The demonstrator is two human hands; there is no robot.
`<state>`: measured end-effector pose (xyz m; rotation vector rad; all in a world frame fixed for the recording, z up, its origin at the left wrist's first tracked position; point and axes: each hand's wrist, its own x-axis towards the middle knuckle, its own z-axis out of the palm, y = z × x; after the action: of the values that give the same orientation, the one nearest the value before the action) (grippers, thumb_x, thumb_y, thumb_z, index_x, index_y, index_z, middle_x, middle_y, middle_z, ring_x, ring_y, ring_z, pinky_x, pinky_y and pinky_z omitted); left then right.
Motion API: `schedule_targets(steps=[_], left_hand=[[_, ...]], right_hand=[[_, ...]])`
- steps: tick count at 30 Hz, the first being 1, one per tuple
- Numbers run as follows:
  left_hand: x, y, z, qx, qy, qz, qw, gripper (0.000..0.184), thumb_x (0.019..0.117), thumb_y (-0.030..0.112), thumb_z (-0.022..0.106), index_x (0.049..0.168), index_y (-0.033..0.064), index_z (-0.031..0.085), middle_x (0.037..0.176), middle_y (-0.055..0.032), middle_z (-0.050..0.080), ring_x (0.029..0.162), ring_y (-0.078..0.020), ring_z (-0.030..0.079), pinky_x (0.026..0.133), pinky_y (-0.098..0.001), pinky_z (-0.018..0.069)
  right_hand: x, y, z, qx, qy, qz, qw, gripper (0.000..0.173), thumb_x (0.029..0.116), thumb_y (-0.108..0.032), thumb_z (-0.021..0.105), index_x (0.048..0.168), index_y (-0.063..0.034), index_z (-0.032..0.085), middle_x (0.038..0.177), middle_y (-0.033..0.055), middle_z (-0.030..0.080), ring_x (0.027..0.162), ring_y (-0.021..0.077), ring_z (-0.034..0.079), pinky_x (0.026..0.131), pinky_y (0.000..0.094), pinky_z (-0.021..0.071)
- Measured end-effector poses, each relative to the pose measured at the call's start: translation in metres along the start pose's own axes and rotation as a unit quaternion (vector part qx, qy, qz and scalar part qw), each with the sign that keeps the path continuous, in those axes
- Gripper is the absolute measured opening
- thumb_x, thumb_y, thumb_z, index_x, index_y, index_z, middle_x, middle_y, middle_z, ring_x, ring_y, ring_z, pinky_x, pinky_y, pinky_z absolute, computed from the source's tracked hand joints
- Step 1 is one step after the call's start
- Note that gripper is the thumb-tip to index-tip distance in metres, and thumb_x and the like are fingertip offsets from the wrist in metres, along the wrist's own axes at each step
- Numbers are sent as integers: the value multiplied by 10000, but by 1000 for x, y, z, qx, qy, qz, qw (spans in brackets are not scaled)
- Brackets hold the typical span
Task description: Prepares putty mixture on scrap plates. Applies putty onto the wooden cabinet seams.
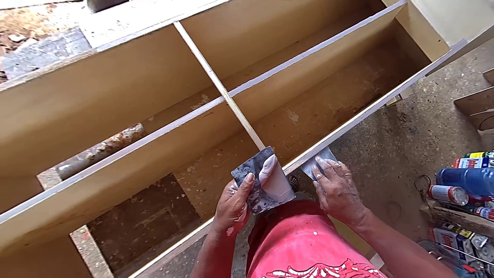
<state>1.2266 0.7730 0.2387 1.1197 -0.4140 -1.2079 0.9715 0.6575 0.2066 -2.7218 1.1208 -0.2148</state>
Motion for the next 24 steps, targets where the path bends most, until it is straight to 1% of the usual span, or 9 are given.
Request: schedule_targets(steps=[2,5,8,11,12,14,17,20,24], left_hand=[[-2,2,-4,-7,6,6,1000,226,1061,196,502,1107,56,673,954,-81,749,877,-140,733,822,-312,619],[-4,-1,-11,-15,16,5,1000,239,1069,167,466,1129,35,655,979,-96,747,903,-156,734,849,-336,618],[-5,4,-17,-16,13,-5,1000,245,1072,152,446,1138,31,648,979,-97,744,903,-158,732,852,-337,614],[-5,13,-26,0,0,-16,1000,245,1077,154,435,1114,42,650,923,-73,735,831,-133,721,787,-304,617],[-3,17,-31,7,-10,-17,1000,248,1076,155,434,1116,39,649,915,-72,735,822,-135,720,778,-309,618],[2,24,-43,22,-36,-19,999,257,1077,171,442,1112,39,659,896,-73,726,812,-137,710,775,-316,610],[5,34,-61,37,-94,-34,994,276,1093,193,428,1116,44,660,878,-64,720,792,-127,703,760,-312,608],[1,54,-77,62,-153,-38,986,308,1101,204,417,1124,29,670,909,-86,727,829,-140,709,798,-319,604],[-11,79,-95,135,-172,-10,976,315,1099,227,430,1133,47,686,928,-89,735,845,-156,718,808,-345,611]], right_hand=[[-4,3,-9,7,-1,7,1000,405,1020,-298,464,1298,-133,708,1432,87,624,1368,322,543,1144,578,395],[11,-2,-9,10,43,-3,999,407,1030,-302,483,1324,-111,692,1446,114,605,1386,335,521,1160,587,376],[10,-5,6,-11,14,4,1000,421,1032,-304,480,1359,-119,670,1496,107,564,1412,333,493,1165,587,367],[-15,-4,-7,9,-53,38,998,398,1020,-302,472,1270,-119,721,1417,103,631,1365,339,543,1130,577,418],[-21,-9,-12,25,-39,36,998,408,1017,-305,464,1270,-116,722,1413,106,634,1360,334,549,1132,560,422],[-18,-38,-29,74,23,4,997,425,1018,-302,459,1305,-112,707,1423,116,624,1367,320,542,1155,529,412],[-3,-113,-54,104,64,-54,991,419,1031,-323,482,1350,-134,679,1433,86,621,1384,288,528,1171,526,403],[13,-172,-53,68,66,-81,992,406,1026,-320,500,1351,-149,674,1434,47,626,1396,268,518,1179,533,381],[21,-216,-43,9,51,-75,996,403,1034,-317,475,1334,-158,692,1467,58,599,1414,282,498,1173,556,371]])
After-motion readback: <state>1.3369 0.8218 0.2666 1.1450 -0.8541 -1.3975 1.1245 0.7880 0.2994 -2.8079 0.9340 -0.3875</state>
